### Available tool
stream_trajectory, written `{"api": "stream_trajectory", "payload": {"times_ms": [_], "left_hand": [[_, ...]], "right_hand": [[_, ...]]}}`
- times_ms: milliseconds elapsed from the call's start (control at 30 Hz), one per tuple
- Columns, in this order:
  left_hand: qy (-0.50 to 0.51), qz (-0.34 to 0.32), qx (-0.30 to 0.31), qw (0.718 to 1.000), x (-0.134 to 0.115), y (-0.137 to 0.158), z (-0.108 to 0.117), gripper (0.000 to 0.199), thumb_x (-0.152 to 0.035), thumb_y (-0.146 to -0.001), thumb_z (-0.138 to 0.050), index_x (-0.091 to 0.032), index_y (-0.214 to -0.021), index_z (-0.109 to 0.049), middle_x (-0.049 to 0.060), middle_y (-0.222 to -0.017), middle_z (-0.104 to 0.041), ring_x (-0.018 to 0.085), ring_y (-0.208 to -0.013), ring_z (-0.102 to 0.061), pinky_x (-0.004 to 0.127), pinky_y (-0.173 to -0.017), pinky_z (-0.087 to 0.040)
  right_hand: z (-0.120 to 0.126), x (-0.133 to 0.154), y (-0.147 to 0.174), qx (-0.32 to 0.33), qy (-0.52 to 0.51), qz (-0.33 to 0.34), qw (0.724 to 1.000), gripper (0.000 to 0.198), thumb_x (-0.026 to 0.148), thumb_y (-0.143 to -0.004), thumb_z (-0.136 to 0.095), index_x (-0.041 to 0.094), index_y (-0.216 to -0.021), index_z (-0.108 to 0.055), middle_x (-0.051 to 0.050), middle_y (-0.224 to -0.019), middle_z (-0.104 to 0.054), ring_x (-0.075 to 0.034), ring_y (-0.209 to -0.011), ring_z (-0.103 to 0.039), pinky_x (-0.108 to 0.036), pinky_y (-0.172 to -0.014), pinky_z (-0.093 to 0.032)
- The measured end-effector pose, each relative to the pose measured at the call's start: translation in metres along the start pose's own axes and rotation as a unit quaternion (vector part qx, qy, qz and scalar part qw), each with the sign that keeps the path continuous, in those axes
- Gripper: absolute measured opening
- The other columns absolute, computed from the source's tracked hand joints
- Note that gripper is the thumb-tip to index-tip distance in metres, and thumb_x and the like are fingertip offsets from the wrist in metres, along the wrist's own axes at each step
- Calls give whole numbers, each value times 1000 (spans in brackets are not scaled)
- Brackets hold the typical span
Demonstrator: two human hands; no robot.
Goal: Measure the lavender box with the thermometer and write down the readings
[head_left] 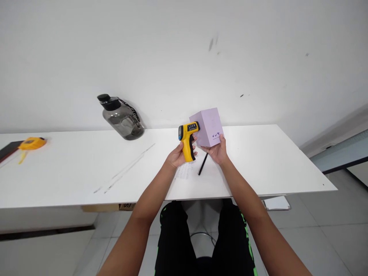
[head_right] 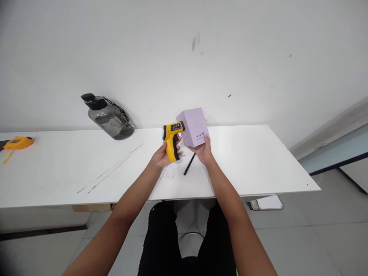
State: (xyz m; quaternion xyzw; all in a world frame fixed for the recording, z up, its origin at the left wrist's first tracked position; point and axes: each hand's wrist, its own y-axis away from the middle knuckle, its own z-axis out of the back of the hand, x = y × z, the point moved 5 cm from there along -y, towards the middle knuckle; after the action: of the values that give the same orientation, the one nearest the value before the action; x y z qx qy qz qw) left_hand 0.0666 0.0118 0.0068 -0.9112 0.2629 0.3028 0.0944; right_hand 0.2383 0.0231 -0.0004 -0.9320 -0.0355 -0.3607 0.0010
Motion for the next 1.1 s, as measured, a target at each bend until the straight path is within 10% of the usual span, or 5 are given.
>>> {"api": "stream_trajectory", "payload": {"times_ms": [1100], "left_hand": [[-56,-7,-1,998,-1,-1,4,48,-47,-89,-69,-24,-130,-61,5,-131,-65,12,-83,-67,41,-98,-52]], "right_hand": [[0,1,0,13,19,1,1000,56,68,-87,-52,30,-128,-56,-4,-134,-66,-26,-115,-66,-45,-89,-62]]}}
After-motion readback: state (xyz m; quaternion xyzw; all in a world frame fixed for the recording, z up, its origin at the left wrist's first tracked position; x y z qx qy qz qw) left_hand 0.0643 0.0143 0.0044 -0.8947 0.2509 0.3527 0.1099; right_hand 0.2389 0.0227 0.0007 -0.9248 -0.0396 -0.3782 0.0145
